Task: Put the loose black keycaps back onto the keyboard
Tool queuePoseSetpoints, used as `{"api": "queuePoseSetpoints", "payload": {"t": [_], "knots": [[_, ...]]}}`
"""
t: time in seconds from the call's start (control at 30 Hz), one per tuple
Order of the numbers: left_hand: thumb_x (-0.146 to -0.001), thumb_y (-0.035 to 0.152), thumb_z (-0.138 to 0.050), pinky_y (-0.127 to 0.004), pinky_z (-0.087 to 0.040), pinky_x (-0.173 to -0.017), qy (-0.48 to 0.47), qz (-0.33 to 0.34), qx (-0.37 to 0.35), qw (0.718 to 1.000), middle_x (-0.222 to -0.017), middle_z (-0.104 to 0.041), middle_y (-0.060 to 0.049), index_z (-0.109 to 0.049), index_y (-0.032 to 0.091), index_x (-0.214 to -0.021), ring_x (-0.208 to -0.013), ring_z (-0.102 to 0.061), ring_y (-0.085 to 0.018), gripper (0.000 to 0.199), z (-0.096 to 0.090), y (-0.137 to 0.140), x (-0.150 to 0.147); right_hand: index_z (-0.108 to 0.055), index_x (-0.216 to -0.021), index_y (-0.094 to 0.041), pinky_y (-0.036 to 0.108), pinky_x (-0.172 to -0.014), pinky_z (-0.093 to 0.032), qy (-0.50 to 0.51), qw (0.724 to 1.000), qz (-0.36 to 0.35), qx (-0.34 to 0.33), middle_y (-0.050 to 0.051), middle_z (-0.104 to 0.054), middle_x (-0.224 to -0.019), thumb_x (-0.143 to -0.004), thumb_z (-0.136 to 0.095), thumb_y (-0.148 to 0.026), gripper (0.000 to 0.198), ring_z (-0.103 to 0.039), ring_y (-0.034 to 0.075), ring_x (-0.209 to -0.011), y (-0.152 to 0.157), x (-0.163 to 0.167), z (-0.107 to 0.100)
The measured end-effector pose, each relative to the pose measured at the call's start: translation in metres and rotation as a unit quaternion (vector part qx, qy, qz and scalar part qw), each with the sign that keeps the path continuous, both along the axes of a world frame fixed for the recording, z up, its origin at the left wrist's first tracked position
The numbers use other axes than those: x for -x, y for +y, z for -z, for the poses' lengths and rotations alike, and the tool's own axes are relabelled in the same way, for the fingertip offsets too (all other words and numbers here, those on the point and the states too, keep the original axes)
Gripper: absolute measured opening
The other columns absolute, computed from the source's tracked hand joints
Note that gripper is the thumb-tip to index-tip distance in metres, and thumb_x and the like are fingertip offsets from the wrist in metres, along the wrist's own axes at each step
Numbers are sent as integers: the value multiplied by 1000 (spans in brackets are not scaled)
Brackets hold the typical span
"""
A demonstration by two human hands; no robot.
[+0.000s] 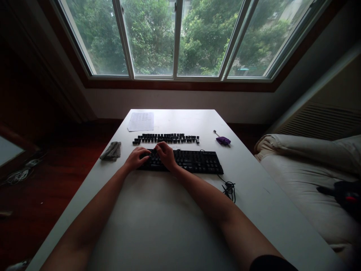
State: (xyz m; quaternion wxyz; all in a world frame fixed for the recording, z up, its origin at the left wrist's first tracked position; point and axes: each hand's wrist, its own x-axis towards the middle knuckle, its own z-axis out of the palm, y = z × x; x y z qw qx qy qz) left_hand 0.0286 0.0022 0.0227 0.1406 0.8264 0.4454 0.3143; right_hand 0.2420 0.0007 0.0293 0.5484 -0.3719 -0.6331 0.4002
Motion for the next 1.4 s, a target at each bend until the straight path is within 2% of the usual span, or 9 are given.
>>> {"api": "queuePoseSetpoints", "payload": {"t": [0.23,0.5,0.63,0.83,0.97,1.07,1.2,1.3,1.4], "knots": [[-88,34,-63,-40,-49,-91,-10,3,24,1000,-101,-71,-4,-74,28,-110,-96,-62,-23,25,-3,-3,-5,-56,-95,-22,27,-68,-54,-33,999,11,3,3,-69,-90,-96,-48,-48,27,-66,15,-69,0,-1,-1],[-89,32,-61,-36,-52,-87,-63,-2,37,997,-101,-68,-5,-74,26,-107,-93,-64,-21,23,3,0,-8,-57,-95,-22,26,-65,-53,-10,1000,-13,-3,2,-68,-89,-95,-50,-50,29,-64,14,-67,0,0,0],[-88,31,-62,-35,-52,-88,-93,-15,30,995,-103,-67,-5,-74,25,-107,-95,-64,-21,23,5,1,-10,-59,-94,-22,25,-61,-51,9,1000,-3,-14,1,-67,-85,-94,-53,-50,29,-63,13,-64,1,1,3],[-88,31,-61,-35,-53,-89,-141,-23,32,989,-108,-67,-5,-73,25,-109,-96,-63,-20,25,3,0,-7,-58,-93,-23,26,-58,-52,41,999,23,12,0,-65,-83,-93,-53,-52,29,-62,14,-63,4,1,5],[-88,32,-59,-34,-53,-86,-181,-79,37,980,-109,-67,-6,-72,23,-107,-96,-65,-20,25,7,6,3,-59,-93,-23,26,-59,-53,47,998,24,19,0,-65,-83,-92,-54,-51,29,-60,14,-63,5,1,6],[-86,35,-60,-33,-54,-79,-192,-150,52,969,-101,-70,-5,-69,22,-109,-83,-65,-19,28,12,12,12,-59,-93,-23,26,-58,-53,46,999,22,19,0,-64,-82,-92,-54,-51,29,-59,14,-63,5,1,6],[-84,36,-62,-32,-53,-78,-207,-173,65,961,-98,-72,-4,-66,22,-106,-82,-68,-19,26,17,18,22,-58,-92,-22,25,-57,-52,32,999,29,21,0,-63,-80,-92,-53,-51,29,-58,13,-61,5,2,6],[-84,37,-62,-31,-52,-77,-186,-199,50,961,-93,-71,-2,-64,23,-102,-79,-68,-18,23,17,26,25,-59,-92,-22,24,-57,-52,18,999,34,22,0,-63,-78,-92,-53,-52,30,-57,13,-60,5,2,6],[-83,36,-63,-31,-51,-74,-122,-215,26,969,-90,-71,-1,-65,24,-100,-75,-66,-18,21,14,36,26,-59,-92,-22,24,-57,-52,13,999,33,22,-1,-62,-76,-92,-53,-52,30,-57,13,-60,5,2,6]]}}
